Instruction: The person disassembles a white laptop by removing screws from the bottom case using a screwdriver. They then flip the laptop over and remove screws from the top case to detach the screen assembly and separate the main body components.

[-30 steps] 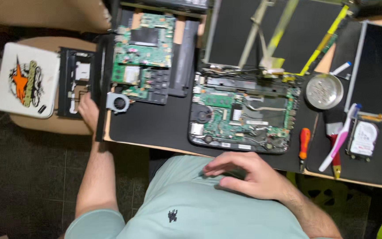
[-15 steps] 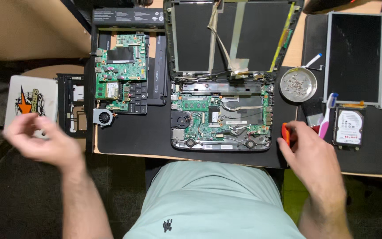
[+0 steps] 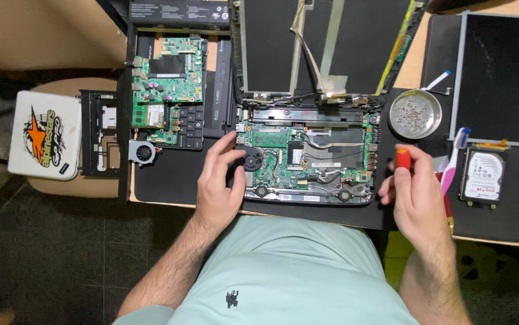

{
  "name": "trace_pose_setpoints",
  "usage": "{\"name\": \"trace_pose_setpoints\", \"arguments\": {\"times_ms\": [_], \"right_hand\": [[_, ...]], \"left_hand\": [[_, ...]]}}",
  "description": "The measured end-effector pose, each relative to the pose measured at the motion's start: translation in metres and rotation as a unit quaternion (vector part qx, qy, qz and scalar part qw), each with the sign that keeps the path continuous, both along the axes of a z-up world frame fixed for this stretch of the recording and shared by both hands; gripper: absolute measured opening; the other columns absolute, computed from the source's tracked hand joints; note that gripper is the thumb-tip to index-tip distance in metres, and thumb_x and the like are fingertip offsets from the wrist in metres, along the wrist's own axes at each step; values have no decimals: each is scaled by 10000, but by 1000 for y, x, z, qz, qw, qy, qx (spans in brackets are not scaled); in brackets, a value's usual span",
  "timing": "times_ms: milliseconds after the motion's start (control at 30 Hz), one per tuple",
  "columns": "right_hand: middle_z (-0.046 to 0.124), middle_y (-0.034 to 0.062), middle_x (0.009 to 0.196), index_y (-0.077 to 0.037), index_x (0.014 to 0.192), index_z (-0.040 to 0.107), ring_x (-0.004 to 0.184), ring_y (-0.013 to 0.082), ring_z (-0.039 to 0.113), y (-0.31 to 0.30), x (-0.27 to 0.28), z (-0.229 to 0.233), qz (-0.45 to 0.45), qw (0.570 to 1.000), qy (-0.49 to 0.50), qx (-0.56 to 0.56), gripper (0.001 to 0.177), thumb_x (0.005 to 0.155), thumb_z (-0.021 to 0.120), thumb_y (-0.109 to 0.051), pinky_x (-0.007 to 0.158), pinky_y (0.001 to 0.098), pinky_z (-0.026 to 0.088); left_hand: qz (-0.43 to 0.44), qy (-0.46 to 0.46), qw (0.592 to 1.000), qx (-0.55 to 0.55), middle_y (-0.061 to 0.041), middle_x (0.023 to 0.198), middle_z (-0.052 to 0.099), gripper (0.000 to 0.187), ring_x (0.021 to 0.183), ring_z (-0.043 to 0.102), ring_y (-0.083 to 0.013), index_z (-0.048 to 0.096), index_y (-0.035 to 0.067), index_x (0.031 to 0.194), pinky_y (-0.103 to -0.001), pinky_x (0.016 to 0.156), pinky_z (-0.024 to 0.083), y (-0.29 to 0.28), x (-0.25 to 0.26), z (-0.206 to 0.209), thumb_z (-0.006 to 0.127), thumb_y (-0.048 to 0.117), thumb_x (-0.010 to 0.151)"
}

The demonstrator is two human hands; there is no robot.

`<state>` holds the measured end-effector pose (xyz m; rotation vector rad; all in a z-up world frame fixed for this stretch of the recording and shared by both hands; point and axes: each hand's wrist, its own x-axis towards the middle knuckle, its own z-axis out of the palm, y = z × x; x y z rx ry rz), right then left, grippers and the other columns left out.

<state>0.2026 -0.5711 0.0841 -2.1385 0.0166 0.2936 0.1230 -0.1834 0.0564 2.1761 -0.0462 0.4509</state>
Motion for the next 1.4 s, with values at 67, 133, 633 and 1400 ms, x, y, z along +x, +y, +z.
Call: {"name": "trace_pose_setpoints", "arguments": {"times_ms": [67,133,633,1400], "right_hand": [[720,169,1354,-8,1677,475,673,249,708,9,0,1,-3,1000,4,8,400,1300,400,-120,611,382,566],[751,157,1511,-21,1657,455,641,243,687,13,-2,0,-9,1000,7,17,387,1282,425,-110,554,373,512],[846,126,1372,-87,1678,659,1041,279,773,-8,-36,-10,-5,995,-14,-103,456,1239,576,-176,978,461,594],[930,106,1148,-71,1388,603,1001,364,919,195,90,-11,370,898,-211,109,243,1219,769,-124,921,491,714]], "left_hand": [[2,0,1000,-10,-272,1737,623,315,1624,682,-450,728,-4,1410,-538,1419,553,1,-1,-1,602,-94,1136],[1,-1,1000,-20,-277,1732,628,329,1621,692,-453,737,3,1392,-530,1416,562,2,0,-1,586,-119,1127],[-9,-9,1000,-12,-202,1462,738,410,1383,756,-376,758,20,1332,-508,1240,644,1,-16,0,640,-141,973],[33,-92,981,167,-236,1654,679,333,1245,780,-392,802,68,1393,-478,1014,705,4,19,-15,845,277,1136]]}}
